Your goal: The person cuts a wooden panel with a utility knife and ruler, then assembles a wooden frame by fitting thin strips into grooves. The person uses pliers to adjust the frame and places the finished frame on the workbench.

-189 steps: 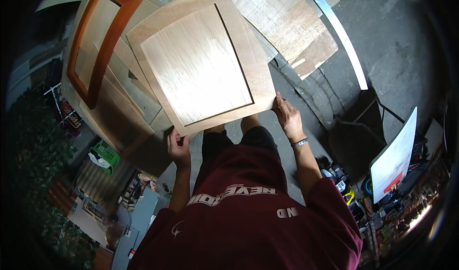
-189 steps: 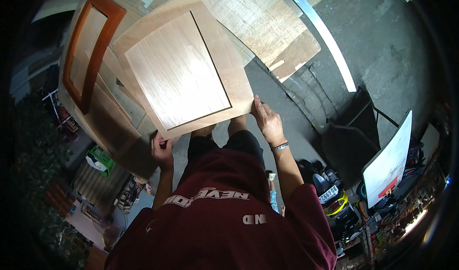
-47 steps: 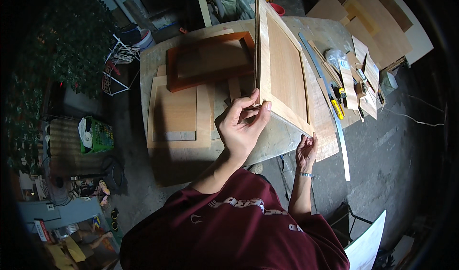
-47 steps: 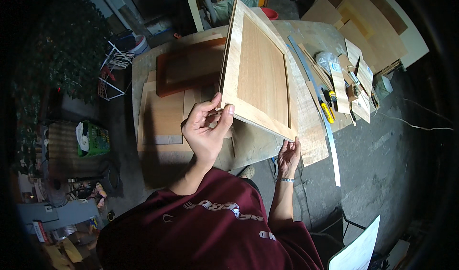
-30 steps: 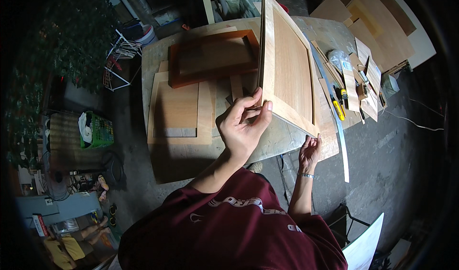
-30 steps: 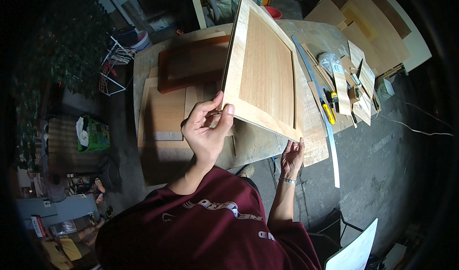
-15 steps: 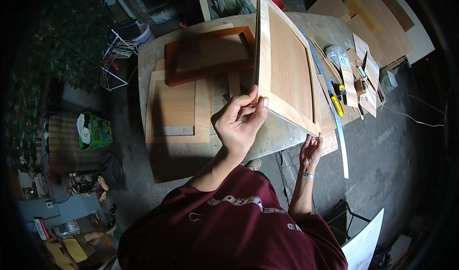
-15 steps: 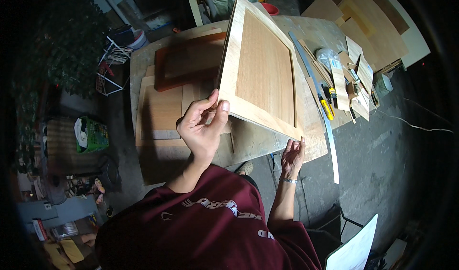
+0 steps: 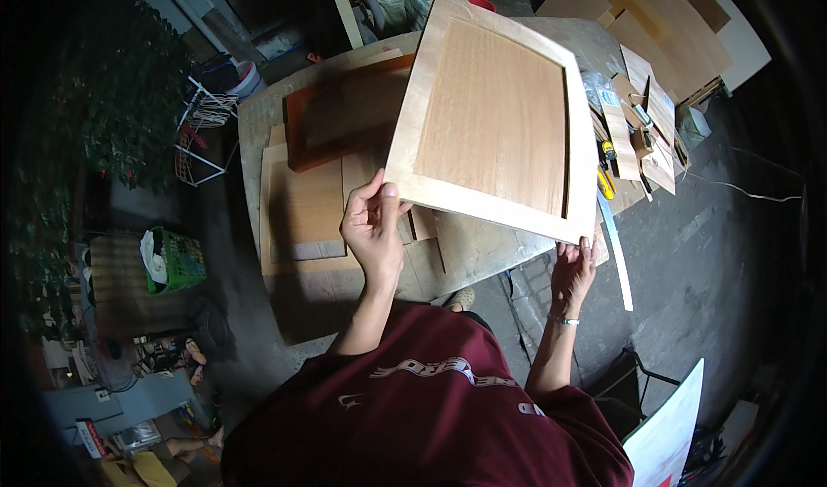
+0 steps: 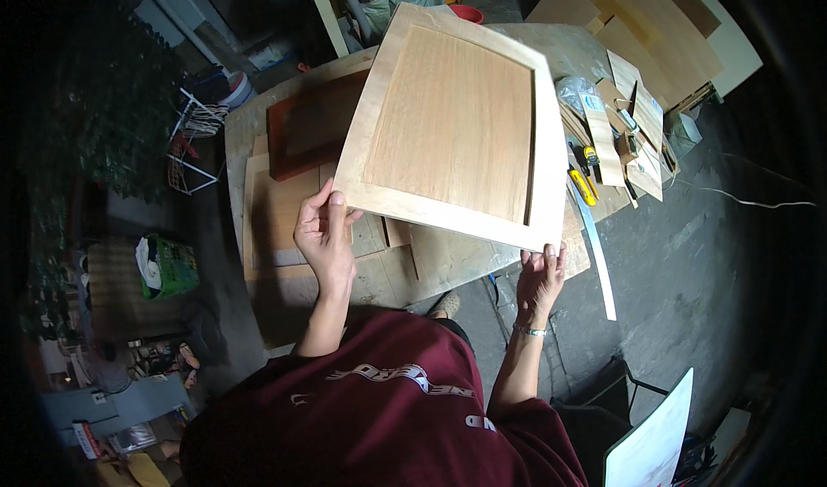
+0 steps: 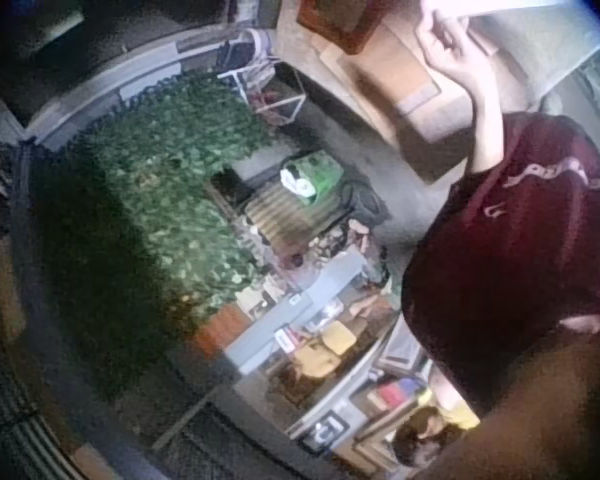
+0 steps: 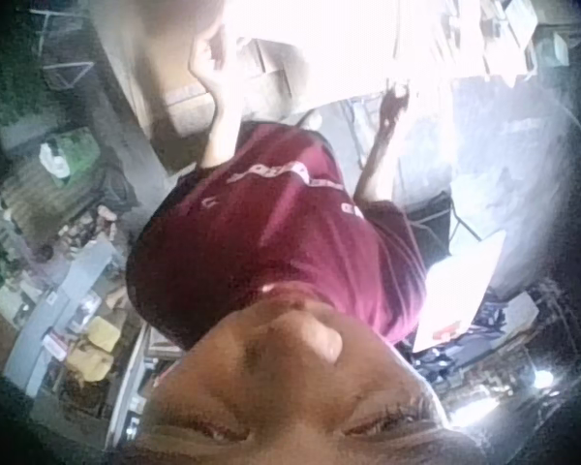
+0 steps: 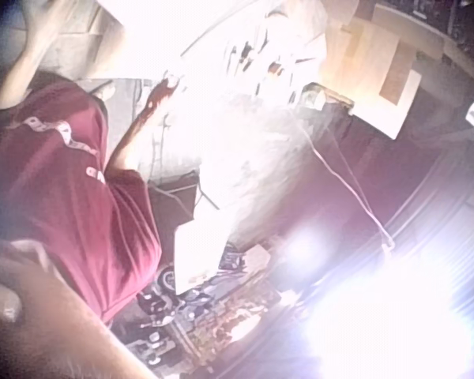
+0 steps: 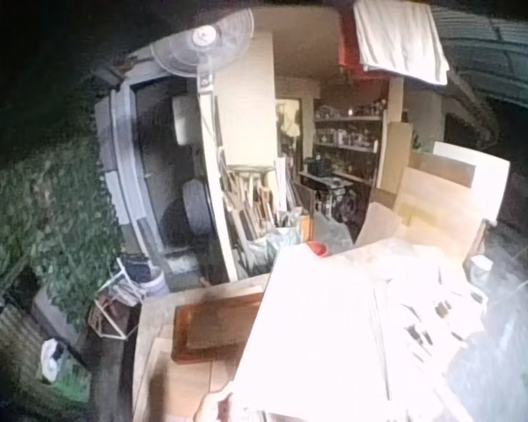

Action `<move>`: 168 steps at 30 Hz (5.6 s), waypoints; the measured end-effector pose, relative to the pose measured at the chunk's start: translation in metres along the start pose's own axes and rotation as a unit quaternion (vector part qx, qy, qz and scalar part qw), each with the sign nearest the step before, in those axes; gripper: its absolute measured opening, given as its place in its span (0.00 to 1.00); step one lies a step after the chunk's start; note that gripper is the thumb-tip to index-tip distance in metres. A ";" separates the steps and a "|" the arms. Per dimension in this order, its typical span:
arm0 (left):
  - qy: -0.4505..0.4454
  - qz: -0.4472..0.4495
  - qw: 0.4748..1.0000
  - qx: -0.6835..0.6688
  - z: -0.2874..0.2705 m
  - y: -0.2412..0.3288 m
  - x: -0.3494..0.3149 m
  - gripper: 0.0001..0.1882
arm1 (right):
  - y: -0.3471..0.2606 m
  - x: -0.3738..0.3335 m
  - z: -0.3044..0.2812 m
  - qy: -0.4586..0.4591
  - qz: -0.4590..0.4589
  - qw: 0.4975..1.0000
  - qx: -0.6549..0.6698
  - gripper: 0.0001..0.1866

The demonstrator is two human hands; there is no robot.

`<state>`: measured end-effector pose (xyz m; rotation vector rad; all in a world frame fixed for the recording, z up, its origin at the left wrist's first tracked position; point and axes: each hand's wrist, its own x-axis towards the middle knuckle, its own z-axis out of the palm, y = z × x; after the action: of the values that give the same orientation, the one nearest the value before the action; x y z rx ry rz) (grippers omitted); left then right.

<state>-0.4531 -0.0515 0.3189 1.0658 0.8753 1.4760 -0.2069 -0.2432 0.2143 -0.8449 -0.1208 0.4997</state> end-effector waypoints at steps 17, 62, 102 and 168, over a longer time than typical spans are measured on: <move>0.020 -0.326 0.894 -0.308 -0.089 -0.142 -0.041 0.14 | -0.057 -0.051 0.066 -0.137 -0.145 0.929 -0.311 0.16; 0.027 -0.303 0.876 -0.375 -0.101 -0.143 -0.053 0.12 | -0.059 -0.046 0.051 -0.160 -0.093 0.941 -0.284 0.17; -0.091 -0.359 0.886 0.279 -0.200 -0.253 -0.111 0.19 | 0.109 -0.090 -0.209 0.056 0.301 0.951 -0.044 0.09; -0.368 0.203 0.852 0.311 -0.009 -0.014 -0.063 0.13 | 0.164 -0.135 -0.360 -0.147 0.294 0.700 -0.634 0.16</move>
<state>-0.4551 -0.1115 0.2929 2.2266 0.5750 0.9363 -0.2799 -0.4624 -0.1339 -2.2090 -0.5438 1.2053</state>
